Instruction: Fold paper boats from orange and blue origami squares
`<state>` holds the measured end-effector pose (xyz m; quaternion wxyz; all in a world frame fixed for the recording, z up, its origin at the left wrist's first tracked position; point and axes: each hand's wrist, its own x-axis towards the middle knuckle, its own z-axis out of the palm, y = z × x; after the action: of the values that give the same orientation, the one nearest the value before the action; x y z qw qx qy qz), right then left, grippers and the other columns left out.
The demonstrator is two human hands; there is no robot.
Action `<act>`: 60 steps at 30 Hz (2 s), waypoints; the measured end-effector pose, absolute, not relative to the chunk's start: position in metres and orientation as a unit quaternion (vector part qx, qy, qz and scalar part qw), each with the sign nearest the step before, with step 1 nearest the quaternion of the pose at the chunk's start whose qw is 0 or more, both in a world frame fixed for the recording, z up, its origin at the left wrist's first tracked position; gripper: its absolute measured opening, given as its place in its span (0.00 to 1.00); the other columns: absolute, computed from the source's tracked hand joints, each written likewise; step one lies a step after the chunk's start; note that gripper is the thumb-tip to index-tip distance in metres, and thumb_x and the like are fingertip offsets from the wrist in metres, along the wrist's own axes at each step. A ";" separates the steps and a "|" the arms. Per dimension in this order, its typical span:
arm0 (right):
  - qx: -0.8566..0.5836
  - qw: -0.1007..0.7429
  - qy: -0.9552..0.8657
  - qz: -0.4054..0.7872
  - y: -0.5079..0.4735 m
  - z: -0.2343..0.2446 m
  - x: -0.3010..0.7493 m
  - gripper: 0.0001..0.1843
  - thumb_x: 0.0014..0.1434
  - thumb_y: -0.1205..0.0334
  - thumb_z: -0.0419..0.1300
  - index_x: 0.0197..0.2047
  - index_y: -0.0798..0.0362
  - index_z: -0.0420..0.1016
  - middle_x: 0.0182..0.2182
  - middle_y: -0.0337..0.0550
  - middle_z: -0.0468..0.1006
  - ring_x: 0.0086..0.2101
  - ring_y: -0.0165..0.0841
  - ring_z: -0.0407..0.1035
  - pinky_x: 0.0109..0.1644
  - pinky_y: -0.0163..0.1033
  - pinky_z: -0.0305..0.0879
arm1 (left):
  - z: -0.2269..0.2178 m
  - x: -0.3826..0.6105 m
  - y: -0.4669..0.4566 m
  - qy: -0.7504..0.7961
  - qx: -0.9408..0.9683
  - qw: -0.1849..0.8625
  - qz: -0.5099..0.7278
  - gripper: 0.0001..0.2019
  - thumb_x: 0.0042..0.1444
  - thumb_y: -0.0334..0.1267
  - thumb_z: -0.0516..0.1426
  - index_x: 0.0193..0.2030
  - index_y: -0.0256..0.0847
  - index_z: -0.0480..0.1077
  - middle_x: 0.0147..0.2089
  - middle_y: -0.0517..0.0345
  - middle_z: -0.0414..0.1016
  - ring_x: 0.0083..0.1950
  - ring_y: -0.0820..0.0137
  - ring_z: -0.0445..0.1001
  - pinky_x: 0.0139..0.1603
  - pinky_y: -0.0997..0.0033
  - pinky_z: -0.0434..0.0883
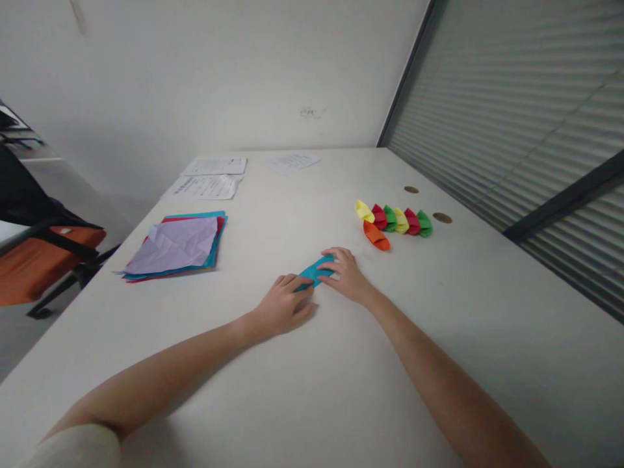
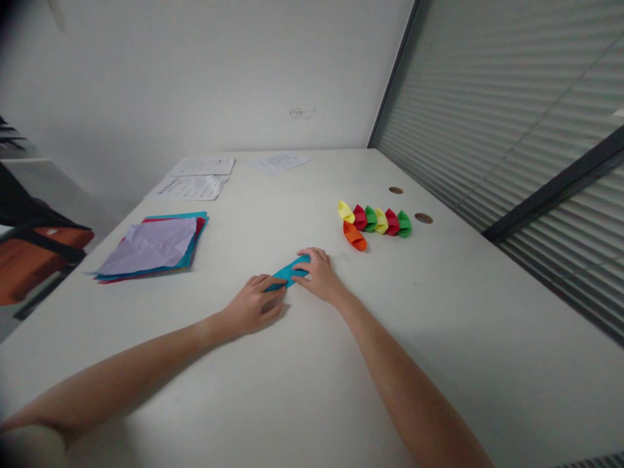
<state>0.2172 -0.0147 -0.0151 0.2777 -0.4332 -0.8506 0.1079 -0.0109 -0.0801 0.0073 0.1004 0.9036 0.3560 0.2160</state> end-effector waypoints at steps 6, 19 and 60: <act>-0.460 0.375 -0.783 0.184 -0.015 -0.013 0.210 0.07 0.56 0.55 0.64 0.32 0.49 0.78 0.53 0.49 0.66 0.56 0.44 0.61 0.61 0.56 0.58 | -0.001 -0.013 -0.074 0.471 0.800 0.102 0.358 0.29 0.59 0.42 0.58 0.66 0.44 0.57 0.61 0.40 0.60 0.63 0.54 0.60 0.62 0.46 0.60; -0.488 0.481 -0.700 0.200 -0.027 -0.004 0.186 0.12 0.56 0.49 0.63 0.31 0.48 0.76 0.47 0.49 0.69 0.52 0.43 0.64 0.60 0.54 0.57 | -0.009 -0.010 -0.049 0.415 0.506 0.545 0.524 0.28 0.46 0.48 0.67 0.51 0.36 0.71 0.52 0.41 0.76 0.49 0.58 0.76 0.55 0.52 0.71; -0.382 0.518 -0.449 0.620 -0.036 -0.002 0.165 0.48 0.40 0.51 0.75 0.62 0.49 0.62 0.24 0.33 0.76 0.26 0.31 0.72 0.34 0.39 0.70 | 0.003 -0.006 -0.046 0.371 0.253 0.654 0.609 0.21 0.56 0.54 0.60 0.37 0.34 0.72 0.34 0.51 0.79 0.31 0.71 0.78 0.35 0.71 0.77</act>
<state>0.1651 -0.0363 -0.0020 0.5176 -0.3815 -0.4493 0.6203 -0.0065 -0.0460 0.0027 0.6536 0.2528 0.3713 0.6091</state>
